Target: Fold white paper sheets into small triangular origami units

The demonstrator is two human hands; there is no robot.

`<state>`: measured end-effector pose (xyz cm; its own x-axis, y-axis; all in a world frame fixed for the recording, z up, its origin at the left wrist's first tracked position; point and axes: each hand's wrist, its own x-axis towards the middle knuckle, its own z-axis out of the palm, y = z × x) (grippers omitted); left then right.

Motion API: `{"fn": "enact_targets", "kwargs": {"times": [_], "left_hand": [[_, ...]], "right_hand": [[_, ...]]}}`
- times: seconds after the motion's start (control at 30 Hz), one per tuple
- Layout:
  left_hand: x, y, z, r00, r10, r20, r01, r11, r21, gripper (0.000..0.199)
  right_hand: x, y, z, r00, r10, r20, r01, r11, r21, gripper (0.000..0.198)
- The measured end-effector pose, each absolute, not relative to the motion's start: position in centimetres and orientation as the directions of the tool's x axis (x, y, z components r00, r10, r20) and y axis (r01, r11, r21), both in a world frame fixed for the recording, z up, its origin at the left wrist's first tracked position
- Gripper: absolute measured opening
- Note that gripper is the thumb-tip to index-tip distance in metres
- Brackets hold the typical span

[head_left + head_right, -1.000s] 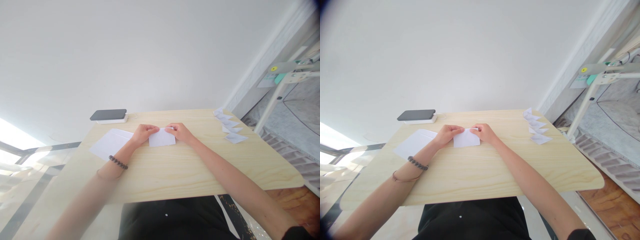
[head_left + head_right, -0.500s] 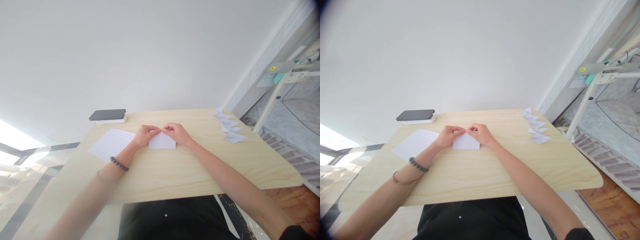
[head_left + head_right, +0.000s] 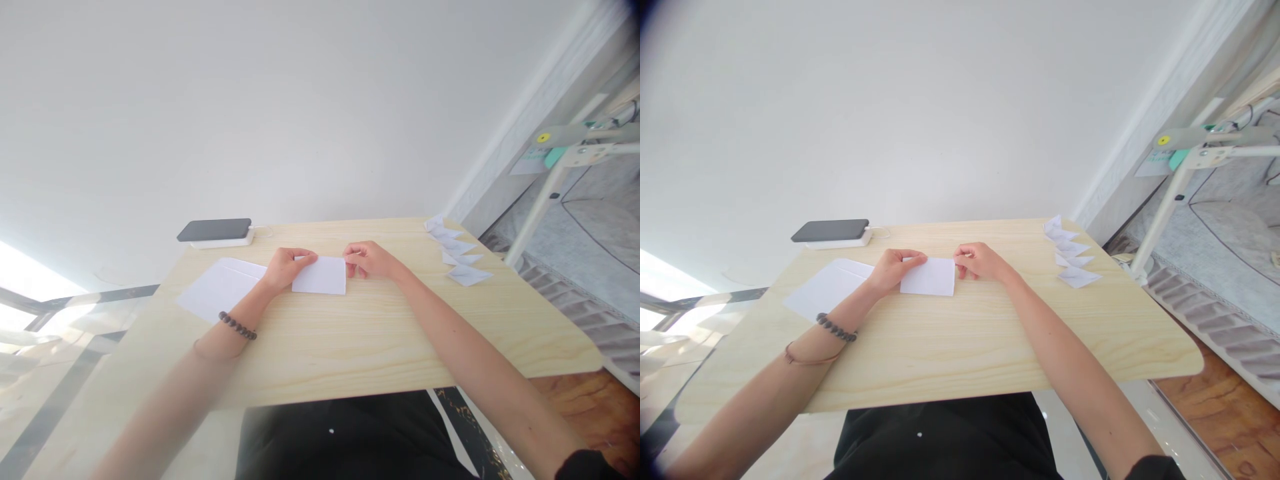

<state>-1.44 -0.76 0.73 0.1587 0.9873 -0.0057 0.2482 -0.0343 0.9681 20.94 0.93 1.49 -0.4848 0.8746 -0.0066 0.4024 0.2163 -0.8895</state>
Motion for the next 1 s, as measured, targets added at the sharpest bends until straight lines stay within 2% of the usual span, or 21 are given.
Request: {"fn": "enact_targets", "kwargs": {"times": [0.17, 0.33, 0.67, 0.83, 1.0], "left_hand": [[-1.4, -0.8, 0.8, 0.131, 0.991, 0.034, 0.306, -0.073, 0.949, 0.039], [-0.7, -1.3, 1.1, 0.222, 0.968, 0.117, 0.395, -0.199, 0.897, 0.035], [-0.5, -1.9, 1.4, 0.288, 0.928, 0.238, 0.466, -0.353, 0.811, 0.025], [-0.5, -2.0, 1.4, 0.374, 0.872, 0.315, 0.489, -0.474, 0.733, 0.019], [-0.6, -2.0, 1.2, 0.452, 0.836, 0.311, 0.516, -0.530, 0.673, 0.019]], "right_hand": [[20.1, 0.4, 1.5, -0.424, 0.904, 0.051, 0.393, 0.234, -0.889, 0.022], [17.6, -0.7, 1.3, -0.451, 0.852, 0.267, 0.434, 0.470, -0.768, 0.023], [17.5, -1.0, 1.2, -0.506, 0.804, 0.312, 0.420, 0.545, -0.726, 0.019], [17.7, -1.0, 1.3, -0.561, 0.759, 0.330, 0.424, 0.606, -0.673, 0.019], [17.7, -1.1, 1.2, -0.583, 0.736, 0.343, 0.430, 0.638, -0.639, 0.018]]}}
